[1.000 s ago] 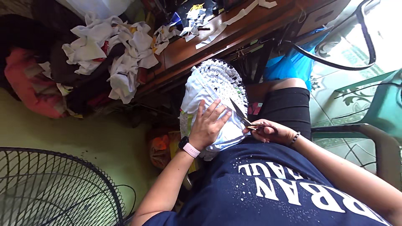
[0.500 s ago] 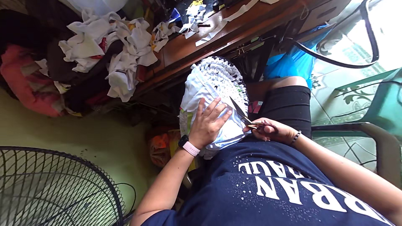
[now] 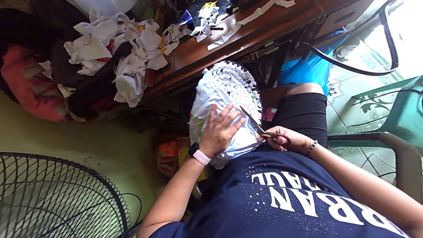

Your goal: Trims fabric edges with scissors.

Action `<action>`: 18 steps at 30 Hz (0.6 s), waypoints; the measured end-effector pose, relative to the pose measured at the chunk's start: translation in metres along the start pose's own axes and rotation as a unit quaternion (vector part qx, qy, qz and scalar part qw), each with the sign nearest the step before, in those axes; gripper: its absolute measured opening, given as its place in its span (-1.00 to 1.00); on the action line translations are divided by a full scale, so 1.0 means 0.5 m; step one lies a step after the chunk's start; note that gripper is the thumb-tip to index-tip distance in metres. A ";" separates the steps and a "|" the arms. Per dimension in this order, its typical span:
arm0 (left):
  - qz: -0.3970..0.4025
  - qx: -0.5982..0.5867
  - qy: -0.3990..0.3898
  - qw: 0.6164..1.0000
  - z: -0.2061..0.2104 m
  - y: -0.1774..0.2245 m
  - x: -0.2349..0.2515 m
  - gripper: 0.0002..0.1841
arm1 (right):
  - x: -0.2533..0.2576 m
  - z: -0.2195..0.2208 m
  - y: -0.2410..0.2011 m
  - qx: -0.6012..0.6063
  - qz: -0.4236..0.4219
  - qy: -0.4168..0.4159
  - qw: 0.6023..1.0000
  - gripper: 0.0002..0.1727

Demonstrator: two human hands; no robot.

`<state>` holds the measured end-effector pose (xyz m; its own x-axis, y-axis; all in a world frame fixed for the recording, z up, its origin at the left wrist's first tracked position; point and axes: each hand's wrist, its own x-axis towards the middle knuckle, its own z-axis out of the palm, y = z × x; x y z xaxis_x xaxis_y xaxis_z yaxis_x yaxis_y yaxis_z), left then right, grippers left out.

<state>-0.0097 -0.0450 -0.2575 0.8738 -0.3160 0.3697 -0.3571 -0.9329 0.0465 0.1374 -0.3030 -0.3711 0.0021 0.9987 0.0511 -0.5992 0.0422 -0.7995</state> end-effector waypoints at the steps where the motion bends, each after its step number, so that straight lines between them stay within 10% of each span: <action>1: 0.002 -0.001 0.004 1.000 0.001 -0.001 0.000 -0.60 | -0.001 -0.002 0.001 0.001 0.002 -0.001 1.000 -0.36; 18: 0.006 -0.006 0.015 1.000 0.004 -0.004 -0.004 -0.59 | 0.023 -0.010 -0.023 -0.017 0.000 -0.032 0.999 -0.25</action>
<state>-0.0101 -0.0429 -0.2603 0.8586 -0.3225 0.3986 -0.3725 -0.9265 0.0529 0.1482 -0.2917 -0.3644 -0.0497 0.9949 0.0875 -0.5720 0.0435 -0.8191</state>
